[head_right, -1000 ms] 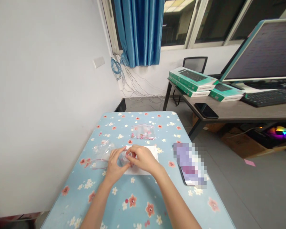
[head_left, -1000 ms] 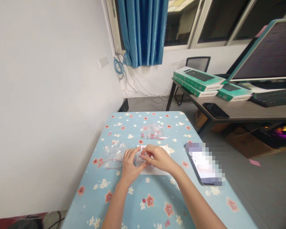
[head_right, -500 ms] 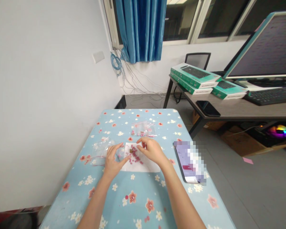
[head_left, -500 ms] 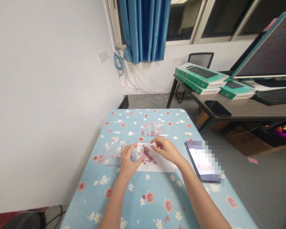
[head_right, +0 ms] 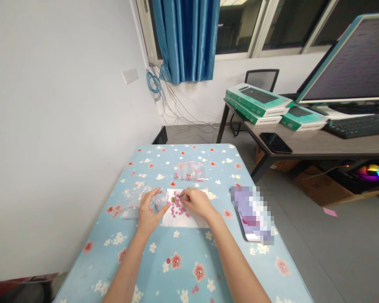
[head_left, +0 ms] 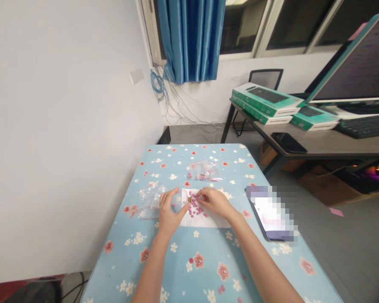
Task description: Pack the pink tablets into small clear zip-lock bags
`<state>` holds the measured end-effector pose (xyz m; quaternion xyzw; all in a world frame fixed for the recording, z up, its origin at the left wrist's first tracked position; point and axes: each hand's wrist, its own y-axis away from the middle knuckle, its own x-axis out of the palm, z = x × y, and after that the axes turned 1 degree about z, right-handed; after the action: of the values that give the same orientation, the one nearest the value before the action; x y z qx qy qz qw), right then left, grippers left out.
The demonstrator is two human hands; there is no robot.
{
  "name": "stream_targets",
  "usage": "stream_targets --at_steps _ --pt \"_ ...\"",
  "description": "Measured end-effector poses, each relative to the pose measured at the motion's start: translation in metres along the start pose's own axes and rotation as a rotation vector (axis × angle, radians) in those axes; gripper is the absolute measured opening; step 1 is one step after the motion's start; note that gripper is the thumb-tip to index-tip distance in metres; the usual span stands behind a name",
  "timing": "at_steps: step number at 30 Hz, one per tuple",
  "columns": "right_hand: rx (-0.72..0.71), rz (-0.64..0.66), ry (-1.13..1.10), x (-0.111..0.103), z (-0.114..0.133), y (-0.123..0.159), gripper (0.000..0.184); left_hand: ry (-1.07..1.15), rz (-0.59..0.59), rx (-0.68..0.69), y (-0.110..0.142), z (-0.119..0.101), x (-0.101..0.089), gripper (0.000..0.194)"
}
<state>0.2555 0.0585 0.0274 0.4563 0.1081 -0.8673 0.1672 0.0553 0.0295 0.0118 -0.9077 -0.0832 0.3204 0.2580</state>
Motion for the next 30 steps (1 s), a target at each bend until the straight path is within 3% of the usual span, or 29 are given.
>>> stream_targets --at_steps 12,18,23,30 --pt "0.030 -0.027 -0.010 0.006 0.001 -0.001 0.010 -0.005 -0.012 0.008 0.001 -0.001 0.003 0.050" --pt "0.024 -0.123 -0.183 -0.002 0.002 -0.002 0.014 -0.023 -0.018 0.041 0.000 0.000 0.005 0.051" --pt "-0.041 -0.266 -0.346 -0.008 0.018 -0.001 0.018 -0.044 -0.011 0.077 0.002 -0.002 0.009 0.050" --pt "-0.139 -0.232 -0.349 -0.004 0.040 0.000 0.014 -0.048 -0.035 0.105 0.002 -0.002 0.011 0.048"
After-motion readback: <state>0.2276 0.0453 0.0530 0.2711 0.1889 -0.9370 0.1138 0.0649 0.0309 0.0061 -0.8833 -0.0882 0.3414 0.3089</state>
